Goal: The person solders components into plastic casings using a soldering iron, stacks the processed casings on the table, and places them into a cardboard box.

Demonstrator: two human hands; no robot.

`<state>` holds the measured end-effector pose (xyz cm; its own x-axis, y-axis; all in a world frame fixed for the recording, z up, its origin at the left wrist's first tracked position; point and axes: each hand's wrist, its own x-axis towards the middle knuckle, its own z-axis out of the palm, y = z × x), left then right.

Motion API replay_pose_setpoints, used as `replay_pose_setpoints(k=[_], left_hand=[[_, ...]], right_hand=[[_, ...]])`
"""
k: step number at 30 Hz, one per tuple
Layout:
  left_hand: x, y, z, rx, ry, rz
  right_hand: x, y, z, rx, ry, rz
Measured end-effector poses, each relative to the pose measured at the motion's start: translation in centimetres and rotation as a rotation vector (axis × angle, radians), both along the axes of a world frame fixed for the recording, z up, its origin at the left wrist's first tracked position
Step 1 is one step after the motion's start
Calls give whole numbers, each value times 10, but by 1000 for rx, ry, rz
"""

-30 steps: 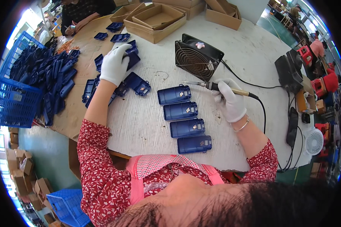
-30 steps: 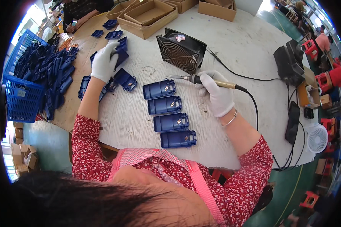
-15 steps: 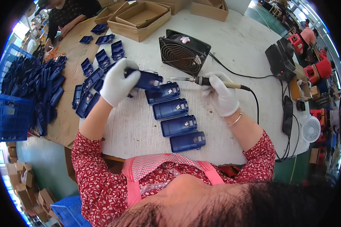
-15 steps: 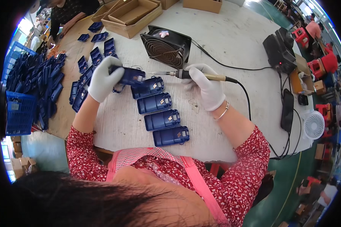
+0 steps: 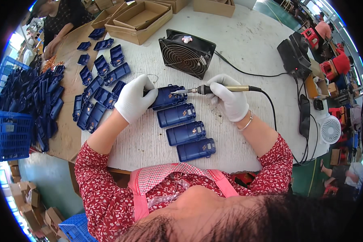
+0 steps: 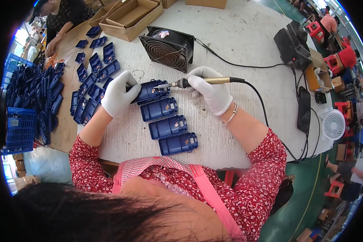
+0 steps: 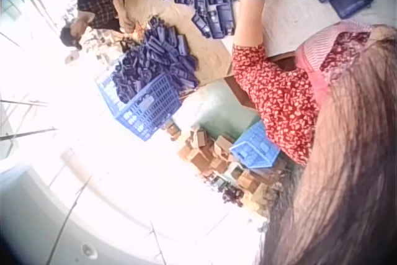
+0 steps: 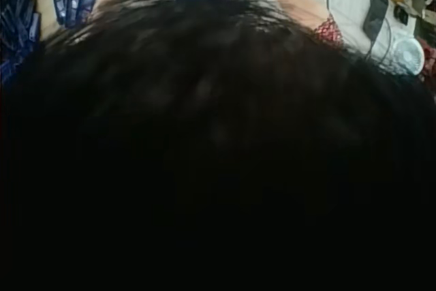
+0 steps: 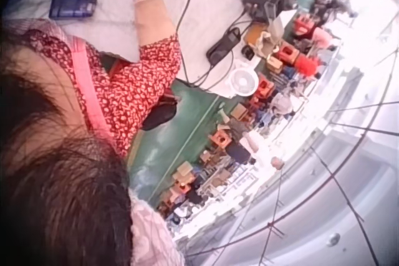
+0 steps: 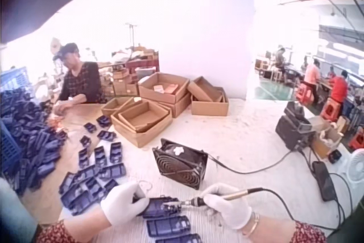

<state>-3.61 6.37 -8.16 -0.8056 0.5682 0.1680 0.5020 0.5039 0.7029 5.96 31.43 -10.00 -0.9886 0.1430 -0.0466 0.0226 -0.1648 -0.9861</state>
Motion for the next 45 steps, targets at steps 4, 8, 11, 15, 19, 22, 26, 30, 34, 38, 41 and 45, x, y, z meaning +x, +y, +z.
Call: replay_pose_setpoints(k=[4, 8, 11, 15, 19, 22, 26, 30, 34, 38, 41, 45], left_hand=[[0, 0, -1, -21, -9, 15], [-1, 0, -2, -16, 9, 4], [-1, -1, -2, -9, 5, 1], [-1, -1, -3, 7, 42, -27], [-1, -1, -3, -4, 92, -36], [0, -1, -2, -4, 96, -41], [0, -1, -3, -7, 86, -26], [-1, 0, -9, 45, 114, -33], [-6, 3, -14, 15, 195, -70], [-6, 7, -12, 97, 97, -191], [-16, -14, 3, -131, 188, -263], [-41, -44, 4, -387, 588, -151]], right_hand=[[0, 0, -1, 6, -17, -15], [0, 0, -1, 41, -4, 11], [0, -1, -1, 27, 2, 9], [0, -1, 1, 35, -3, -12], [1, 0, 2, 27, -15, -21], [2, 0, 2, 50, -13, 16], [1, 0, 2, 41, 2, 48], [2, 1, 0, 15, -12, 62], [0, 0, -6, -116, 60, 37], [2, 6, -5, -225, 61, -53], [3, 7, 0, -255, 53, -85], [3, 8, 1, -206, 42, -81]])
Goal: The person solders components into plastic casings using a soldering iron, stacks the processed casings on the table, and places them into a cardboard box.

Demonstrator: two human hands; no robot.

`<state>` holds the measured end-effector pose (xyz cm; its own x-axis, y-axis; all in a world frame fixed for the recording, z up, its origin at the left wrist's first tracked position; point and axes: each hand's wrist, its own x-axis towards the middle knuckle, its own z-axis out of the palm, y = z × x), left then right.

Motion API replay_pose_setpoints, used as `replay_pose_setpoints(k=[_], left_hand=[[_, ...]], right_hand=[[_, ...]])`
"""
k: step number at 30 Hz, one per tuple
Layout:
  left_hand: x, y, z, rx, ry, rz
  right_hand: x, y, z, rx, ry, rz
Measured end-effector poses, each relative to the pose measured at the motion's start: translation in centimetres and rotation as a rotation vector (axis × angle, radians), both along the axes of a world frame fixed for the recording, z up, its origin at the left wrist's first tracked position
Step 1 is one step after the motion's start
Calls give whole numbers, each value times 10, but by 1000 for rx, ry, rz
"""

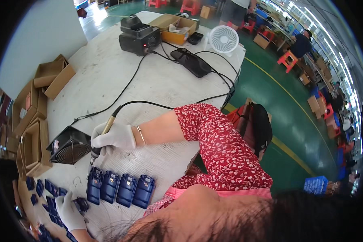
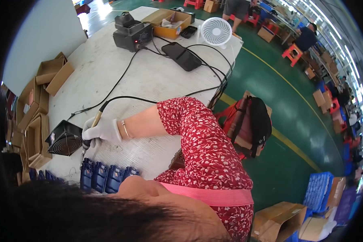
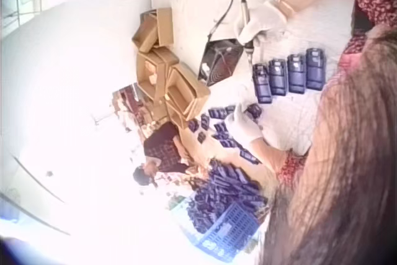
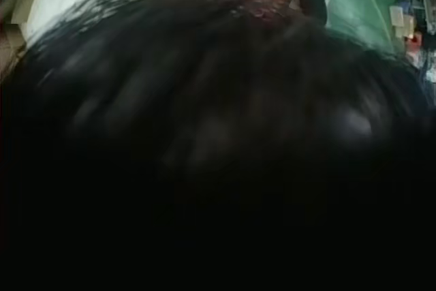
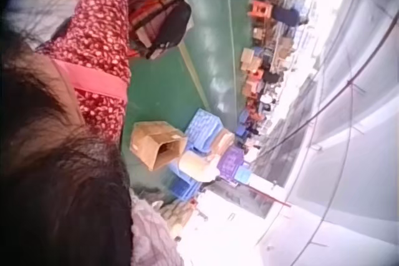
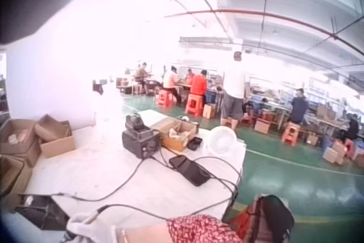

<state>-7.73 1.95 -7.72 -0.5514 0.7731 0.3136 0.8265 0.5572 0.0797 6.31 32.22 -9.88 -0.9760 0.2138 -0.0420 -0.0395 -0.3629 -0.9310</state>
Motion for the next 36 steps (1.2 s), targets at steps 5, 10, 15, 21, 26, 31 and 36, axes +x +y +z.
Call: replay_pose_setpoints(k=[5, 10, 15, 21, 26, 31, 36], left_hand=[[-32, -12, -16, 26, -228, 89], [-44, -21, -26, -41, -144, 109], [-56, -27, -35, 220, -206, 231], [-38, 4, -38, 390, -343, 237], [-14, 30, -35, 461, -454, 223], [1, 28, -17, 467, -393, 130], [26, 25, -1, 412, -529, 190]], right_hand=[[0, 0, -3, -28, 63, 9], [-2, -1, -5, -62, 88, 11], [-2, -1, -8, -101, 91, 10], [0, -2, -4, -93, 85, 0], [-1, -2, 0, -38, 13, -16], [-2, -2, -2, -85, 72, 2], [-4, -2, -3, 11, 84, 37]])
